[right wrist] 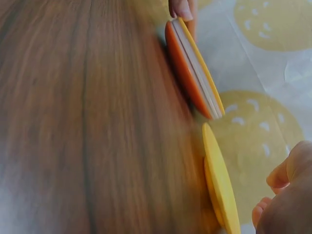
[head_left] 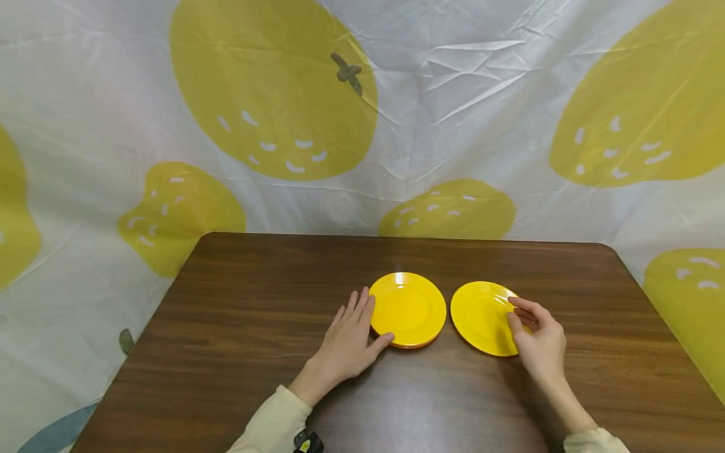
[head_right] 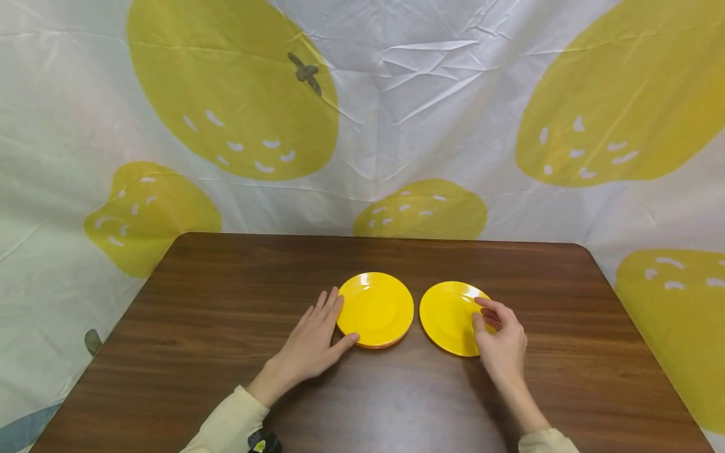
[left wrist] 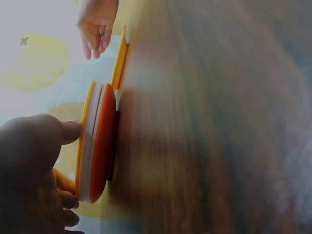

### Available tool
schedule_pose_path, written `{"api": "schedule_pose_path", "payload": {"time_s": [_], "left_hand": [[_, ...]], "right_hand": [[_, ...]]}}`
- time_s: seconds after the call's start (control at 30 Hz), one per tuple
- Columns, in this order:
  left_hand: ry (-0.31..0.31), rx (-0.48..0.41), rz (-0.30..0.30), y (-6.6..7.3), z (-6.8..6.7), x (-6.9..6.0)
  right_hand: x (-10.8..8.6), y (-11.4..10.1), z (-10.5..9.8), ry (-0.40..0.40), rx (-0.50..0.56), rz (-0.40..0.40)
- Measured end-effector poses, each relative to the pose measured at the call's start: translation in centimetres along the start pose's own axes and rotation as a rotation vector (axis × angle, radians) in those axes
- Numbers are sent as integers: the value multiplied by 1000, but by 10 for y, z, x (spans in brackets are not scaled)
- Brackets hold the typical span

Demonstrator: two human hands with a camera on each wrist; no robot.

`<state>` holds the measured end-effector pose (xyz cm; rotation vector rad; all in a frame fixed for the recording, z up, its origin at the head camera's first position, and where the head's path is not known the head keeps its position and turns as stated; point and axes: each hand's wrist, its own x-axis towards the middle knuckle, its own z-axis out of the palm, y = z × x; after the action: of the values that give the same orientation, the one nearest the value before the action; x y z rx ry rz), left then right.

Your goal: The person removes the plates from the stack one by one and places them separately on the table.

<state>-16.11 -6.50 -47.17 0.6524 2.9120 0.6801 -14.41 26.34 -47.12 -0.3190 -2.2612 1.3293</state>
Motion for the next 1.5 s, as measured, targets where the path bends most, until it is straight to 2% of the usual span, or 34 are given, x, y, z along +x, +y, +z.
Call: {"api": "schedule_pose_path", "payload": {"time_s": [0.27,0.57,0.9,1.27,1.5], "left_hand": [[-8,-13,1,0,-1,-2],[-24,-28,1,0,-1,-1],[-34,-29,15,2,-2,-1],[-42,-23,15,1,0,-1],[-30,-11,49,1,-1,-2]], "right_hand": [[-2,-14,19,-108,19,-5],[-8,-21,39,-255,48,-67],[-15,-27,55,-405,49,-61],[-19,-28,59,-408,45,-49],[-21,-30,59,-394,18,-31]]}}
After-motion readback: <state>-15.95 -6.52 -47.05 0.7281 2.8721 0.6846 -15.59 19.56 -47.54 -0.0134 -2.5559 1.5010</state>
